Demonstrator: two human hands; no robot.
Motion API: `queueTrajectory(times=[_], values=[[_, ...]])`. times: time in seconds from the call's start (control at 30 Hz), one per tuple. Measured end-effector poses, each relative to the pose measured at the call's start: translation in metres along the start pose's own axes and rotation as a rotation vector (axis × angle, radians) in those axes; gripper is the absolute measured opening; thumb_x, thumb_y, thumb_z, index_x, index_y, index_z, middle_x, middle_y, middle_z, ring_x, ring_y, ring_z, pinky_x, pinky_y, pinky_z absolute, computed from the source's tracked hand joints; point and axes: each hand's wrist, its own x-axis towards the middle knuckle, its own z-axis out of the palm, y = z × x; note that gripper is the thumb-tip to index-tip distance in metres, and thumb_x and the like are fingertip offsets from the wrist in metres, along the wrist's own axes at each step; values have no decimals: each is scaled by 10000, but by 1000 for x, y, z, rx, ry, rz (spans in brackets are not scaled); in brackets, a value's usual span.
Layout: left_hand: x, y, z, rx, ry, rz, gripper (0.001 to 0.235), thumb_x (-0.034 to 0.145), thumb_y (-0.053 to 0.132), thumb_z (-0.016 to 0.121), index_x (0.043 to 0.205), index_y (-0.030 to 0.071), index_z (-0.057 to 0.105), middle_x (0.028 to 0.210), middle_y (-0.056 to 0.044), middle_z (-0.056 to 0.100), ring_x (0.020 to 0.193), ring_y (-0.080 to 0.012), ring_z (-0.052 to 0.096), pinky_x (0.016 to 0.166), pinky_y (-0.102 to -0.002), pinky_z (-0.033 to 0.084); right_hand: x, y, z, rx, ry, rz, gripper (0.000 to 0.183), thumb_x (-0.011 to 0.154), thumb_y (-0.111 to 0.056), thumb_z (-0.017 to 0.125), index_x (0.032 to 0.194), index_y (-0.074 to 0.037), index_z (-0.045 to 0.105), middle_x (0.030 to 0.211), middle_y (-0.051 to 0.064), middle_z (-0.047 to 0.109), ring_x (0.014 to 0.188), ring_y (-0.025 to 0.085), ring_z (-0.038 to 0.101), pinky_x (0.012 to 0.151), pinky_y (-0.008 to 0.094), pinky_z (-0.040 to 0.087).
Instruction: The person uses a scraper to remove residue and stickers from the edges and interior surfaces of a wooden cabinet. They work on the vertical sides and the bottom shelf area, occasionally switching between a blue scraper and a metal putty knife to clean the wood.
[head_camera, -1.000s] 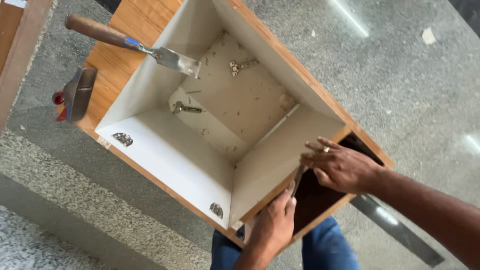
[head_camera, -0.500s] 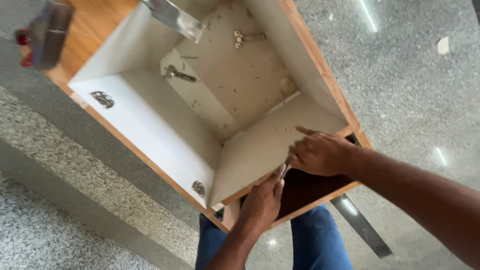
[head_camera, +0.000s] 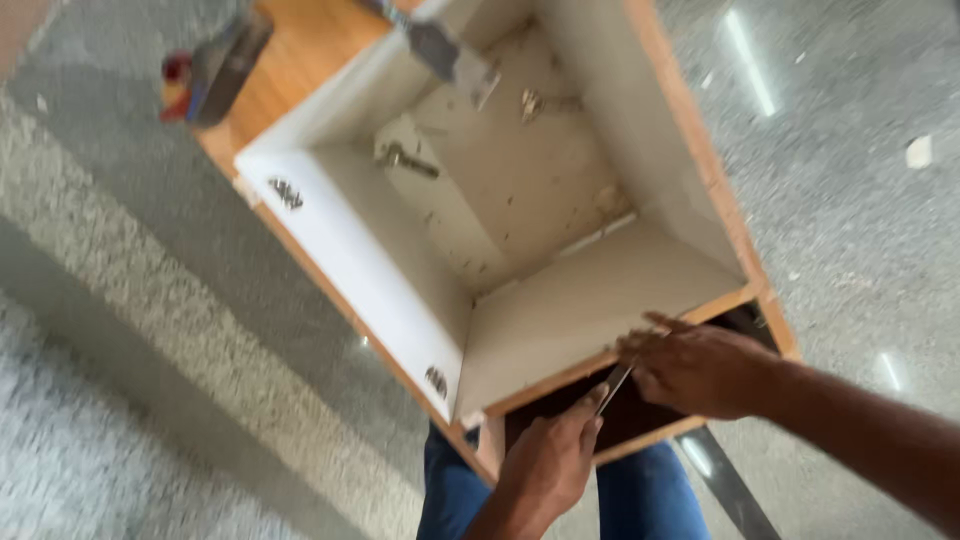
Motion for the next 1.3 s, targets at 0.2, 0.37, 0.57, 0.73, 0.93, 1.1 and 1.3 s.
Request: queueTrajectory(times=[0.2, 0.37, 0.57, 0.73, 0.93, 1.1, 1.3], values=[[-12, -1, 10, 16, 43, -9, 480, 1039, 295, 479, 1517, 244, 473, 811, -251, 703, 752, -472, 689, 706, -571, 560, -19, 10, 13, -46, -43, 47, 585, 1022, -389, 337, 1473, -41, 470, 1547, 134, 494, 1472, 262, 398, 1236, 485, 165], [10, -10, 13, 96, -52, -141, 489, 1050, 315, 449, 1536, 268, 433, 894, -255, 702, 846, -462, 696, 792, -549, 573, -4, 6, -2, -91, -137, 97, 603, 1031, -428, 341, 1492, -55, 452, 1554, 121, 482, 1464, 248, 392, 1216, 470, 148], [27, -22, 26, 52, 289, 155, 372, 1056, 256, 496, 1386, 111, 585, 1233, -254, 674, 1090, -431, 659, 886, -515, 559, 29, -7, -19, -219, -469, 351, 544, 1055, -417, 269, 1417, -115, 541, 1452, 44, 556, 1503, 231, 328, 1277, 610, 61], [22, -35, 11, 16, 53, -23, 403, 1040, 267, 481, 1428, 208, 569, 1104, -241, 704, 1024, -422, 673, 914, -530, 531, 27, -7, -9, -128, -282, 287, 506, 1015, -350, 277, 1338, -117, 588, 1461, 68, 552, 1481, 285, 322, 1192, 705, 21], [12, -36, 5, 45, 148, 17, 364, 1093, 288, 459, 1410, 155, 579, 1048, -230, 722, 955, -424, 706, 796, -518, 573, 37, -11, 17, -117, -272, 385, 531, 1005, -390, 326, 1411, -139, 558, 1472, 36, 531, 1483, 270, 303, 1168, 745, 36], [-8, -53, 0, -27, 101, -29, 435, 1047, 312, 474, 1464, 198, 530, 967, -249, 719, 893, -447, 701, 763, -548, 542, 47, -23, 24, 36, -400, 367, 552, 969, -436, 329, 1457, -292, 542, 1557, -106, 496, 1523, 186, 228, 1229, 716, -38], [-5, -70, -4, 62, 78, -118, 406, 1181, 401, 390, 1259, 109, 660, 906, -236, 713, 831, -438, 695, 742, -548, 549, 73, -40, 16, -155, -386, 382, 541, 1041, -443, 308, 1422, -116, 508, 1557, 21, 456, 1503, 267, 261, 1153, 742, 25]])
